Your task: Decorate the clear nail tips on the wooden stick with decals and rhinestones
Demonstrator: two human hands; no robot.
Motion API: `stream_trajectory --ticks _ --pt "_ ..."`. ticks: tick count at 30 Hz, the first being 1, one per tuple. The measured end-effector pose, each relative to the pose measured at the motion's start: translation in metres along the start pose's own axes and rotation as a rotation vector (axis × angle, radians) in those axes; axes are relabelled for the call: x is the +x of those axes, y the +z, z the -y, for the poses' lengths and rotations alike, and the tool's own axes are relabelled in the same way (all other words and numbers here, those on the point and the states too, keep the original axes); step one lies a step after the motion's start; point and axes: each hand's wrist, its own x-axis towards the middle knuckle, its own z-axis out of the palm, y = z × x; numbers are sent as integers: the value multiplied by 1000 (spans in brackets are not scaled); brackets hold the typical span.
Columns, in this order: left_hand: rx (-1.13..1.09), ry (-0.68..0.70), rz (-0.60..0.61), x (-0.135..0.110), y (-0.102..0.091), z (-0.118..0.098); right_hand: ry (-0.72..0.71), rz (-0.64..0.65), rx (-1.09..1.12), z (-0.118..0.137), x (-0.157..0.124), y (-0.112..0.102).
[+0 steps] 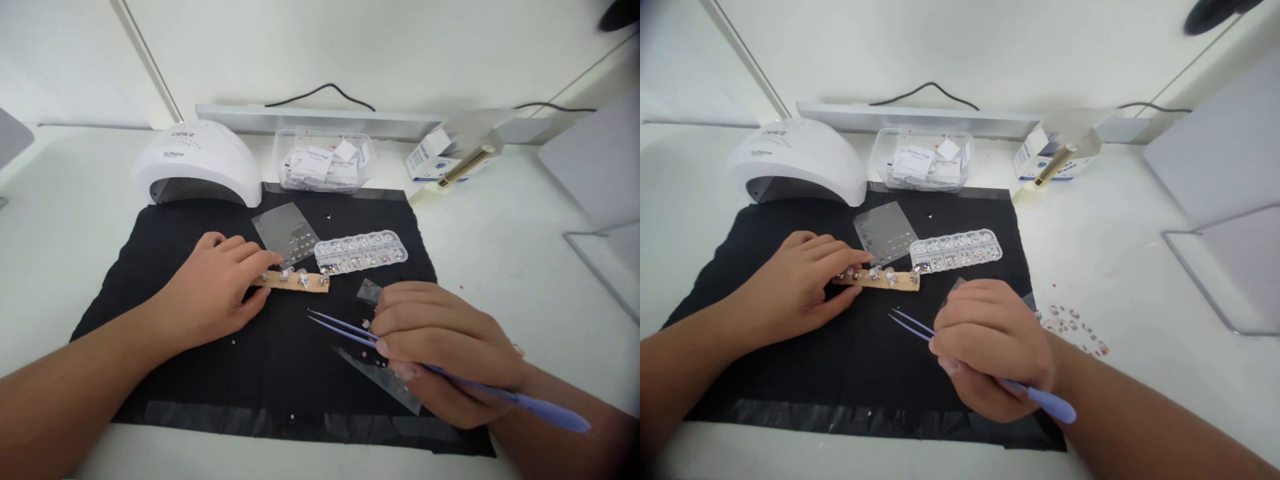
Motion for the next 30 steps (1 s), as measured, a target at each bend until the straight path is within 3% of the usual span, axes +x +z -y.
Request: stream_trajectory --ticks 9,30 --pt "8 8 5 -1 0 4 46 60 26 -15 1 5" --pt "5 -17 48 0 -2 3 21 117 31 -16 1 5"
